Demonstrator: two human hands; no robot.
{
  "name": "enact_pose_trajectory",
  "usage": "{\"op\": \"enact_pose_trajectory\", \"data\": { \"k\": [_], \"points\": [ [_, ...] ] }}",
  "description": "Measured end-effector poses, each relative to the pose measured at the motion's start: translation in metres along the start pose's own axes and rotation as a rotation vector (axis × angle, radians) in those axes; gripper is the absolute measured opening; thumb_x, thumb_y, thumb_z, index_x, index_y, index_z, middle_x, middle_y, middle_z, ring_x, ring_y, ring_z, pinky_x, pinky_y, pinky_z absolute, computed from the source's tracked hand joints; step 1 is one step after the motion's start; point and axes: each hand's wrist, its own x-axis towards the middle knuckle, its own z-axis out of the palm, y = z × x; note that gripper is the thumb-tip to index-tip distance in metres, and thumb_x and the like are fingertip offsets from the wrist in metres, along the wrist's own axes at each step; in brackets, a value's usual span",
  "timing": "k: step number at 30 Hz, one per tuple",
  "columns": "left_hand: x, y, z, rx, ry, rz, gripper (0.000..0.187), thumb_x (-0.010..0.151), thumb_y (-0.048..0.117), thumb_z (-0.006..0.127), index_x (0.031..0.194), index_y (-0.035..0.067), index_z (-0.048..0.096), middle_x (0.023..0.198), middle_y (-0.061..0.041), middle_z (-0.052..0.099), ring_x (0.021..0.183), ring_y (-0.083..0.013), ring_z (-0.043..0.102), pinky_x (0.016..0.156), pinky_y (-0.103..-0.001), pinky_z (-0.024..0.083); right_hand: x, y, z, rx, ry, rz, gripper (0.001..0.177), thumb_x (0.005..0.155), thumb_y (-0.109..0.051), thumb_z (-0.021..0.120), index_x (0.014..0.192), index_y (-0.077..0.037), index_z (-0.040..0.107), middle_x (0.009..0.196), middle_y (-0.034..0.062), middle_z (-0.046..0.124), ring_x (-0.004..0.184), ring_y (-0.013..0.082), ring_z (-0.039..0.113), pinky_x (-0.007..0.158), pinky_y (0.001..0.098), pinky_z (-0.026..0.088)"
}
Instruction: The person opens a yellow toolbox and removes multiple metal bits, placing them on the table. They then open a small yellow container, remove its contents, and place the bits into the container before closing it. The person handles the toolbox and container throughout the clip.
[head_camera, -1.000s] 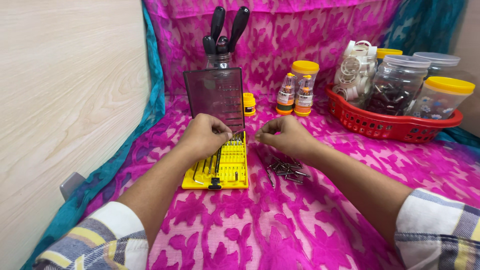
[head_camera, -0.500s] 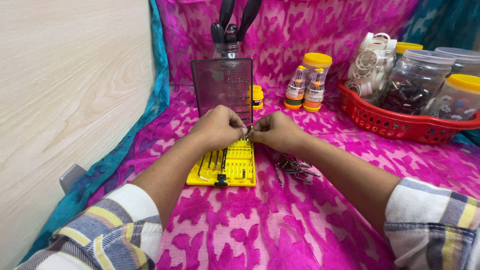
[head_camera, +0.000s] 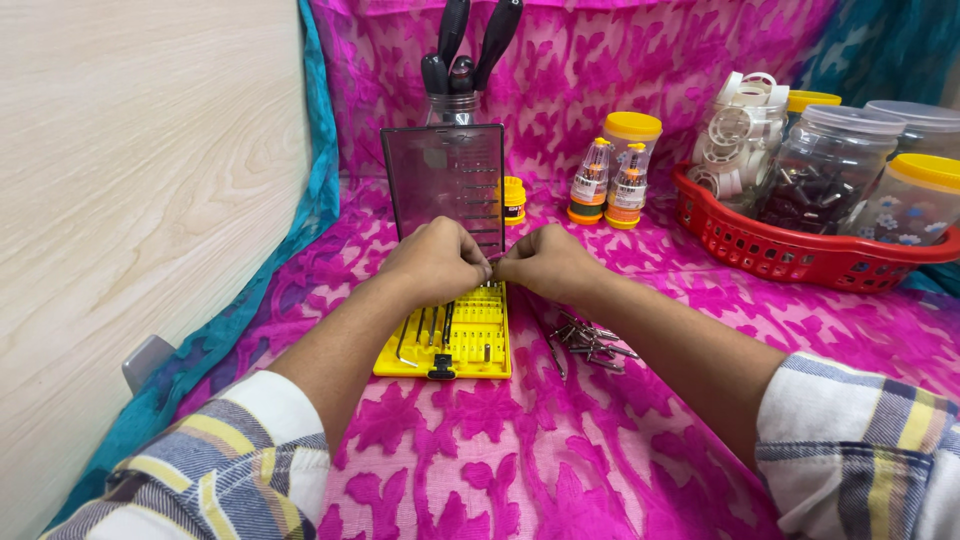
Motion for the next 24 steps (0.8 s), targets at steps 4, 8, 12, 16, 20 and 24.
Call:
{"op": "enact_pose_trajectory", "data": {
  "k": [4,8,12,16,20,24],
  "points": [
    [-0.001,0.005,0.002,0.043,0.016,-0.041,0.019,0.08,0.03,0.076,0.093,0.019,0.084,0.098,-0.01,0.079,0.096,-0.0257,0.076,0.089,-0.042,0.057,-0.001,0.001,0.002,-0.013,-0.023,0.005,0.02,0.081,-0.022,0.075,0.087,-0.003,0.08,0.072,0.0045,0.072,0.065,0.0096,0.06,0.061,0.0314,0.051],
    [-0.002,0.01,0.002,0.088,0.023,-0.088,0.018,0.081,0.028,0.074,0.094,0.019,0.083,0.103,-0.01,0.078,0.102,-0.027,0.074,0.091,-0.043,0.055,0.002,0.0,0.005,0.026,0.017,0.021,0.023,0.083,-0.023,0.074,0.086,0.0,0.078,0.073,0.0047,0.07,0.065,0.01,0.059,0.06,0.033,0.05],
    [-0.001,0.015,0.001,0.106,0.026,-0.125,0.019,0.081,0.026,0.072,0.096,0.018,0.081,0.106,-0.01,0.078,0.104,-0.0275,0.073,0.091,-0.044,0.056,0.002,-0.001,0.0,0.071,0.063,-0.045,0.02,0.083,-0.022,0.072,0.086,-0.002,0.078,0.073,0.0036,0.071,0.065,0.0084,0.061,0.06,0.0319,0.051],
    [-0.001,0.018,0.002,0.1,0.026,-0.145,0.019,0.082,0.03,0.073,0.094,0.018,0.081,0.107,-0.009,0.077,0.105,-0.0266,0.073,0.092,-0.044,0.055,-0.007,-0.004,-0.013,0.117,0.127,-0.048,0.023,0.084,-0.023,0.071,0.085,-0.001,0.076,0.071,0.0015,0.07,0.063,0.0078,0.06,0.058,0.0302,0.05],
    [-0.002,0.019,0.002,0.09,0.042,-0.147,0.019,0.082,0.027,0.071,0.095,0.02,0.083,0.107,-0.008,0.078,0.104,-0.0263,0.073,0.092,-0.045,0.056,-0.027,-0.004,-0.032,0.133,0.092,0.031,0.022,0.084,-0.023,0.071,0.086,-0.002,0.076,0.068,0.0003,0.063,0.058,0.0083,0.052,0.052,0.0301,0.042],
    [-0.001,0.022,0.0,0.088,0.109,-0.162,0.019,0.084,0.025,0.069,0.097,0.019,0.081,0.109,-0.013,0.076,0.104,-0.031,0.073,0.092,-0.048,0.055,-0.046,0.003,-0.044,0.146,0.059,0.052,0.02,0.084,-0.023,0.071,0.085,-0.003,0.075,0.068,-0.0012,0.063,0.055,0.0061,0.051,0.05,0.027,0.04]
  ]
}}
